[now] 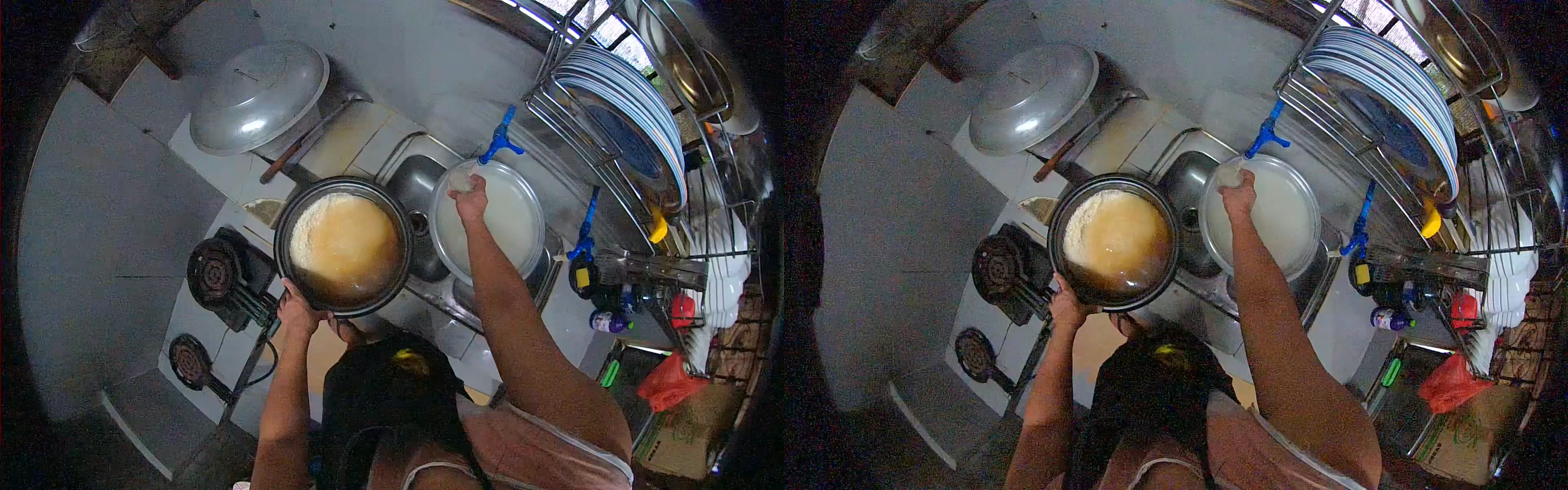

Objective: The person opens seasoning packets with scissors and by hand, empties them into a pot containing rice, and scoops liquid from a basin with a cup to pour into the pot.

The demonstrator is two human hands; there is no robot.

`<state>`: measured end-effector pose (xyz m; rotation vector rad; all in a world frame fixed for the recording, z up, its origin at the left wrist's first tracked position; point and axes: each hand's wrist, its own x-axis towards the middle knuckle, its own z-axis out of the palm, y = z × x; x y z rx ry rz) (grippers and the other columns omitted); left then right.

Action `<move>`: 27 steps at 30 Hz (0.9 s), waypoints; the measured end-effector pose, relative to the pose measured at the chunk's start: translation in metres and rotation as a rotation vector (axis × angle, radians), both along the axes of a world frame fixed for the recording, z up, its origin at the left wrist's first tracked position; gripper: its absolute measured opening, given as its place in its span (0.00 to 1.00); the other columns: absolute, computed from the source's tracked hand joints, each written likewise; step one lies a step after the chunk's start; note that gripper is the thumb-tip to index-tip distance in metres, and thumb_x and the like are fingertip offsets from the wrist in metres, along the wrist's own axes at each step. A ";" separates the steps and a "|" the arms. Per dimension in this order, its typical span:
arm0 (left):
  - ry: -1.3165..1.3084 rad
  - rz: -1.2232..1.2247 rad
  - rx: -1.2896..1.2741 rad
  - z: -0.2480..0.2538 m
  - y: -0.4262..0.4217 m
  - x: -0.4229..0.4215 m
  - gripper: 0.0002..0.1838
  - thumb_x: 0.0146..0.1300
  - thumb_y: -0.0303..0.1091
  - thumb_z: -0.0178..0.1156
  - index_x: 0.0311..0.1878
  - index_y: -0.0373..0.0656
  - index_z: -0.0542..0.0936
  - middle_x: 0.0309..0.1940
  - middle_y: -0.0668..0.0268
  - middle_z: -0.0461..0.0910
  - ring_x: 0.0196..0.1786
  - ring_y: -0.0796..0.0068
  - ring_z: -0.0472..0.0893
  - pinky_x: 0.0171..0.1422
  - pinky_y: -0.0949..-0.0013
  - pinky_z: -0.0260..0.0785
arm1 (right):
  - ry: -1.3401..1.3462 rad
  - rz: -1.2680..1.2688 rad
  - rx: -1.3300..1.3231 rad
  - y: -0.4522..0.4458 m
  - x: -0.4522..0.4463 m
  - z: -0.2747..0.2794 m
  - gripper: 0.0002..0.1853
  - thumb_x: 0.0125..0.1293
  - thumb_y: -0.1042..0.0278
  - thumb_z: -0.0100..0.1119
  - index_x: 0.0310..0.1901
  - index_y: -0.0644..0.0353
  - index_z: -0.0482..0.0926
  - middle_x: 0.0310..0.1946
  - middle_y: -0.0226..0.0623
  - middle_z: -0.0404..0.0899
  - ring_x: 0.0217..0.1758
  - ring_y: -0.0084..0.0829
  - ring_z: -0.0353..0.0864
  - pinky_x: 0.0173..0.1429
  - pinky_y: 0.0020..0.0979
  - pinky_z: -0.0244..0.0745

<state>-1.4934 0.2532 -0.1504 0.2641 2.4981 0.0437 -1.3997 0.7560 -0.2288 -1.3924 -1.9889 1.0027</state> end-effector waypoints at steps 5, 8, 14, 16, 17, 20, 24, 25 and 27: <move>-0.013 -0.002 0.001 -0.005 -0.001 -0.002 0.89 0.37 0.57 0.90 0.86 0.33 0.32 0.77 0.45 0.70 0.79 0.45 0.69 0.82 0.46 0.60 | -0.008 0.002 -0.012 -0.001 0.000 0.005 0.46 0.46 0.69 0.87 0.68 0.58 0.70 0.60 0.48 0.85 0.61 0.44 0.86 0.69 0.40 0.79; -0.005 -0.010 -0.006 -0.004 0.000 -0.002 0.89 0.37 0.57 0.90 0.86 0.33 0.32 0.77 0.45 0.70 0.79 0.45 0.69 0.82 0.46 0.60 | -0.004 -0.003 -0.037 -0.001 0.000 0.005 0.47 0.46 0.69 0.87 0.68 0.58 0.70 0.59 0.48 0.85 0.60 0.44 0.86 0.68 0.40 0.80; -0.028 -0.002 -0.015 -0.002 0.000 -0.002 0.88 0.38 0.58 0.90 0.86 0.33 0.32 0.79 0.46 0.68 0.81 0.46 0.66 0.83 0.46 0.60 | 0.028 -0.017 -0.028 -0.002 0.002 0.003 0.47 0.45 0.69 0.87 0.68 0.58 0.70 0.57 0.48 0.86 0.60 0.44 0.86 0.67 0.40 0.80; -0.025 -0.004 -0.016 -0.002 0.000 -0.002 0.88 0.38 0.58 0.89 0.86 0.33 0.31 0.80 0.46 0.67 0.81 0.46 0.66 0.83 0.46 0.59 | 0.025 -0.018 -0.026 -0.004 0.002 0.009 0.46 0.45 0.69 0.87 0.67 0.58 0.70 0.57 0.48 0.86 0.60 0.44 0.86 0.67 0.40 0.80; -0.025 -0.004 -0.016 -0.001 0.000 -0.002 0.88 0.38 0.58 0.89 0.86 0.33 0.31 0.80 0.46 0.67 0.81 0.46 0.66 0.83 0.46 0.59 | 0.020 -0.009 -0.028 -0.004 0.002 0.009 0.46 0.45 0.69 0.87 0.67 0.58 0.70 0.57 0.47 0.86 0.60 0.44 0.86 0.67 0.40 0.79; -0.029 -0.003 -0.022 -0.001 0.000 -0.002 0.88 0.39 0.58 0.89 0.86 0.33 0.31 0.80 0.45 0.67 0.81 0.45 0.67 0.83 0.46 0.59 | 0.052 0.011 -0.018 -0.004 0.003 0.006 0.46 0.46 0.68 0.87 0.67 0.58 0.70 0.58 0.47 0.85 0.60 0.44 0.86 0.67 0.40 0.79; -0.037 -0.006 0.004 0.002 0.000 -0.002 0.88 0.40 0.56 0.89 0.86 0.32 0.30 0.79 0.45 0.67 0.80 0.44 0.68 0.83 0.45 0.58 | 0.034 0.014 0.006 0.001 0.003 -0.002 0.45 0.46 0.69 0.87 0.66 0.58 0.70 0.59 0.47 0.84 0.60 0.44 0.86 0.68 0.40 0.79; -0.028 -0.010 0.019 0.004 -0.001 -0.001 0.87 0.41 0.56 0.89 0.86 0.32 0.30 0.79 0.44 0.67 0.79 0.44 0.68 0.83 0.45 0.58 | 0.034 0.015 0.006 0.001 0.003 -0.003 0.45 0.46 0.69 0.87 0.66 0.58 0.70 0.59 0.47 0.84 0.60 0.44 0.86 0.68 0.40 0.79; -0.019 -0.005 0.020 -0.003 -0.002 -0.001 0.87 0.40 0.56 0.89 0.86 0.31 0.30 0.79 0.44 0.68 0.79 0.43 0.68 0.83 0.44 0.58 | 0.012 0.003 -0.005 -0.005 0.003 0.009 0.46 0.46 0.70 0.87 0.66 0.59 0.70 0.59 0.47 0.85 0.60 0.43 0.86 0.68 0.40 0.79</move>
